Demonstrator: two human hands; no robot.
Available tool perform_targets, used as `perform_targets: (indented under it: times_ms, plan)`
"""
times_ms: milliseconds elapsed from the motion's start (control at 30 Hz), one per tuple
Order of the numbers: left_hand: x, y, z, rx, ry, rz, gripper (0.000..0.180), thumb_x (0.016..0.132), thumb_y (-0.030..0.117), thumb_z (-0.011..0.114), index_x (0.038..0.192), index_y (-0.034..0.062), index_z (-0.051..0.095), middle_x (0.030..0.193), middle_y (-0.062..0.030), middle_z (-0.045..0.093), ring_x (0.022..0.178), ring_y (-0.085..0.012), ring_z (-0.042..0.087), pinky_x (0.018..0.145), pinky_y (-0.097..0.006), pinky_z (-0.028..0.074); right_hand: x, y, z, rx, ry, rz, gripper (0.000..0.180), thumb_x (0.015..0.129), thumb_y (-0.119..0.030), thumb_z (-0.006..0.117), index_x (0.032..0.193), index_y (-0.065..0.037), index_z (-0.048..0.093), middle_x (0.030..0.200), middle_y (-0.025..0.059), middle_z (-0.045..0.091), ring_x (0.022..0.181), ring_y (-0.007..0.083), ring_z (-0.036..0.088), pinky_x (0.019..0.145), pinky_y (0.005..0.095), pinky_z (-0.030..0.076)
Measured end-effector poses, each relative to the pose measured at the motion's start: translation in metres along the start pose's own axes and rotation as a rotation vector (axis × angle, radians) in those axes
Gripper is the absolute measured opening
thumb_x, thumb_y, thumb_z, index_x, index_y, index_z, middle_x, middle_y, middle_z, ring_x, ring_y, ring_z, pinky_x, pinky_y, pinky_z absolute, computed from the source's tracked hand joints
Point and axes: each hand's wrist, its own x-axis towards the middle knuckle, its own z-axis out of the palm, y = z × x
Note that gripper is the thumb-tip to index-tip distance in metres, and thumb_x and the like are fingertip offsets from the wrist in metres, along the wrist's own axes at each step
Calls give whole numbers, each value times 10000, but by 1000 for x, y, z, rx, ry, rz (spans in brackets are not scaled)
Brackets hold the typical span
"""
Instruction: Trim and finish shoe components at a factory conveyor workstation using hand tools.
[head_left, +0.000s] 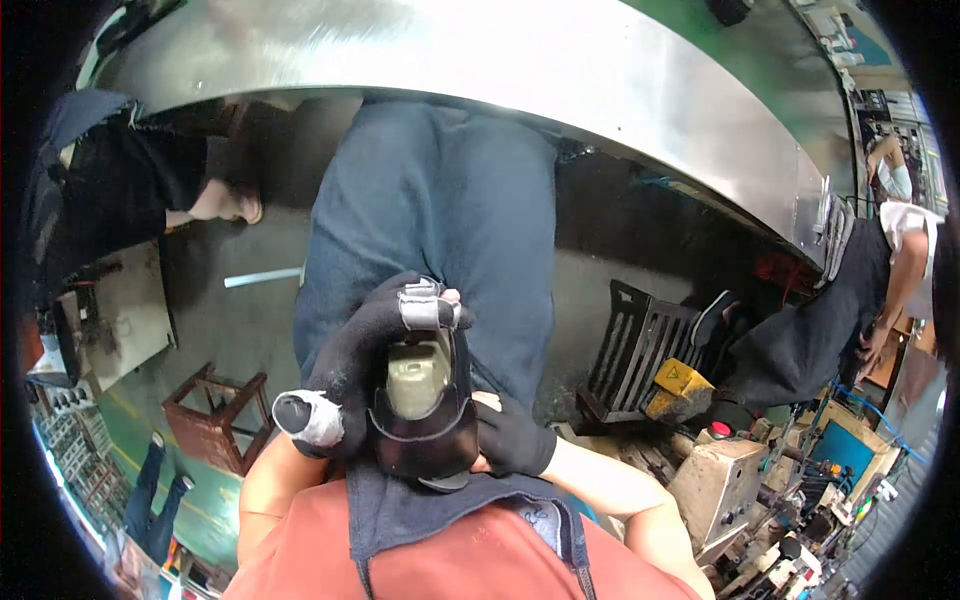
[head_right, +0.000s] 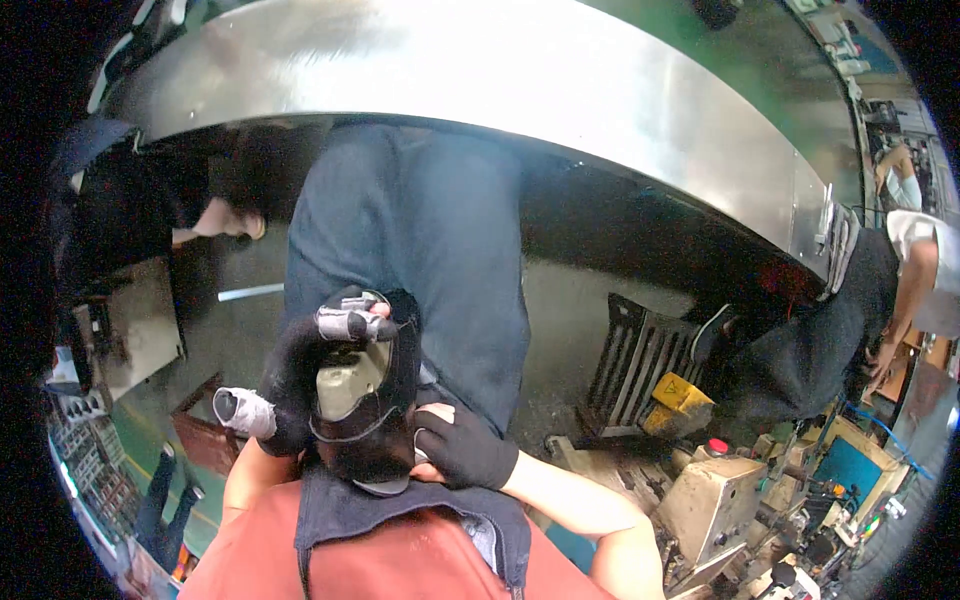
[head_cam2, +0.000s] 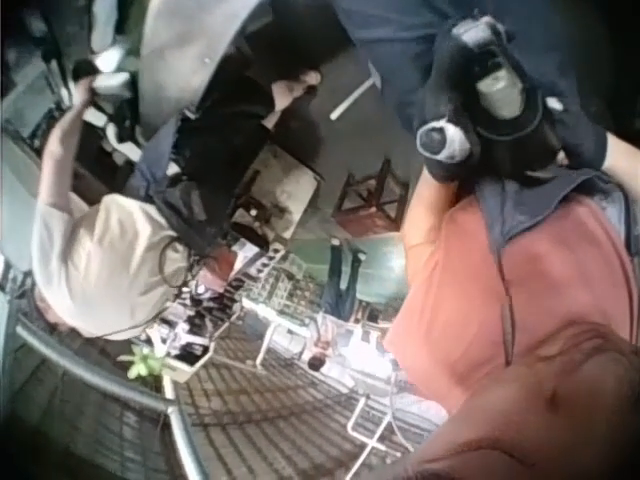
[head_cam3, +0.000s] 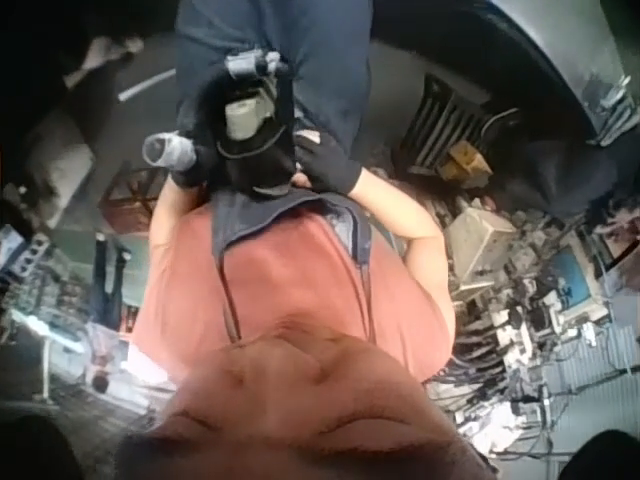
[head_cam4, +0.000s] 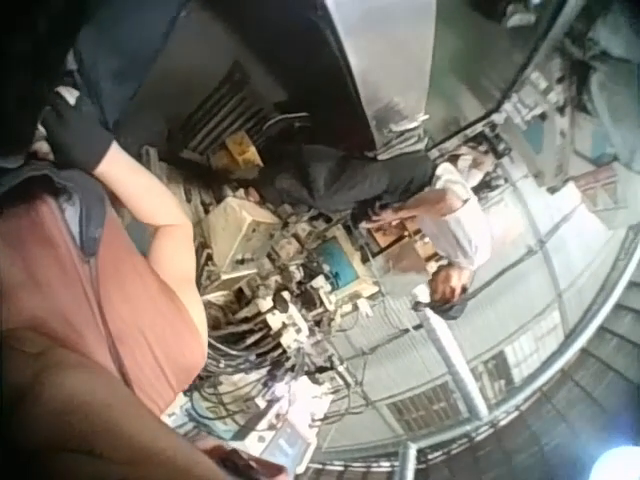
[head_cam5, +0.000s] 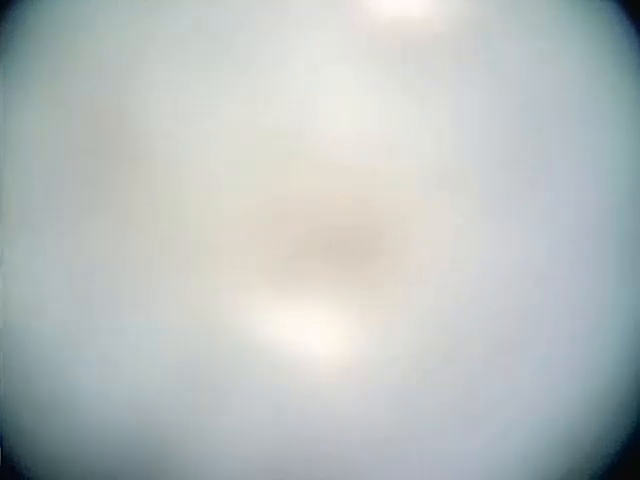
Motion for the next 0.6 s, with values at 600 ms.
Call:
perform_targets:
  times_ms: [600]
  plan:
    - [49, -30, -71, 358, 75, 94, 453, 994, 183, 525, 1411, 20, 454, 1407, -89, 488, 1239, -170, 498, 1025, -320, 457, 103, -63, -104, 346, -4, 534, 372, 1032, -345, 444, 1130, -36, 626, 870, 76, 651, 741, 170, 633, 686, 339, 512]
